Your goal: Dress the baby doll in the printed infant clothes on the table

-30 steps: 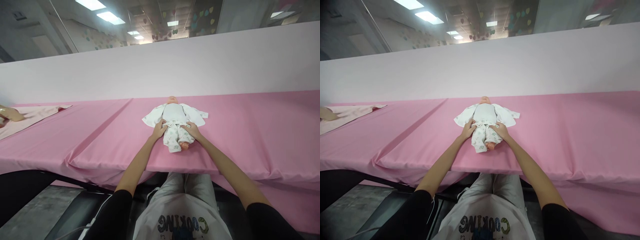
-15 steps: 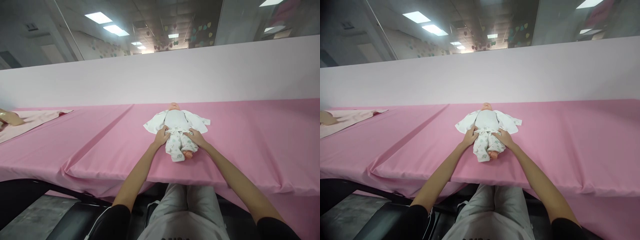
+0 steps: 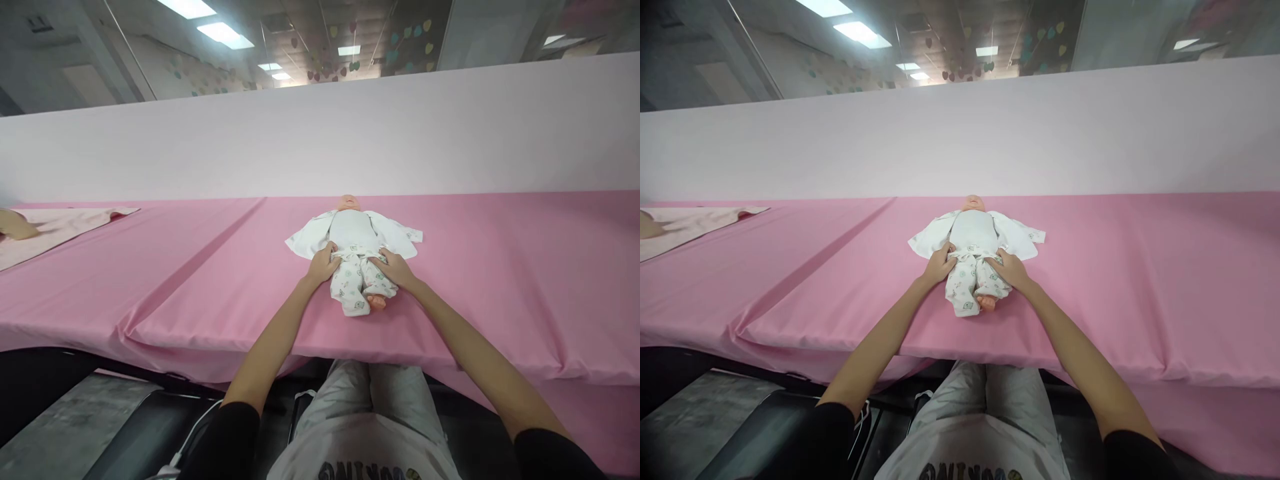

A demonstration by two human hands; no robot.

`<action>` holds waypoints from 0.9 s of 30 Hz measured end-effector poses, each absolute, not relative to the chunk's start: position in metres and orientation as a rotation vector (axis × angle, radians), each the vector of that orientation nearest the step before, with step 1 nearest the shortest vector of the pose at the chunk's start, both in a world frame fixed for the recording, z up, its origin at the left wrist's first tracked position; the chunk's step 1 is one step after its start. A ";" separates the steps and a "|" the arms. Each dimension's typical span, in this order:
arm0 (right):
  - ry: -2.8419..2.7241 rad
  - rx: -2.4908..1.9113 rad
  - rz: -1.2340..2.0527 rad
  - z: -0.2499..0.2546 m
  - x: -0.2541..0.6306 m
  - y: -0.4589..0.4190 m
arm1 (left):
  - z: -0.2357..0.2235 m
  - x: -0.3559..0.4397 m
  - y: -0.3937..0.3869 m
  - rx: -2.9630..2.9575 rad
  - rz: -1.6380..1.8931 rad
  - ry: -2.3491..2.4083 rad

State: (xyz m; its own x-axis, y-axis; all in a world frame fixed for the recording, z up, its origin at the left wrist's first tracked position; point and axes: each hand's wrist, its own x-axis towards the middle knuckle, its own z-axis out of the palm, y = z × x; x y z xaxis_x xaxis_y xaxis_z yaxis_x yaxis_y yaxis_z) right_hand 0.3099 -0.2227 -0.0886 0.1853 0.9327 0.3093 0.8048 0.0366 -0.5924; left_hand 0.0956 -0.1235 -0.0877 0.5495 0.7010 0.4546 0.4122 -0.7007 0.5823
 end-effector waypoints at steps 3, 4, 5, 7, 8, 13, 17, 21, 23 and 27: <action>-1.642 -1.786 0.242 -0.089 0.310 -0.222 | -0.087 0.095 -0.124 2.388 0.944 0.916; -1.642 -1.785 0.243 -0.089 0.310 -0.222 | -0.086 0.095 -0.124 2.393 0.941 0.919; -1.639 -1.782 0.245 -0.089 0.310 -0.222 | -0.086 0.096 -0.124 2.397 0.939 0.923; -1.628 -1.772 0.250 -0.090 0.311 -0.222 | -0.085 0.096 -0.125 2.406 0.936 0.930; -1.624 -1.769 0.253 -0.090 0.311 -0.221 | -0.085 0.096 -0.125 2.408 0.932 0.932; -1.618 -1.773 0.256 -0.090 0.310 -0.223 | -0.085 0.096 -0.124 2.399 0.939 0.921; -1.630 -1.764 0.242 -0.089 0.310 -0.224 | -0.085 0.096 -0.125 2.399 0.942 0.911; -1.629 -1.784 0.236 -0.089 0.310 -0.224 | -0.084 0.096 -0.126 2.402 0.920 0.926; -1.632 -1.791 0.227 -0.089 0.311 -0.223 | -0.084 0.096 -0.126 2.400 0.915 0.928; -1.639 -1.798 0.215 -0.089 0.310 -0.223 | -0.084 0.096 -0.125 2.409 0.927 0.924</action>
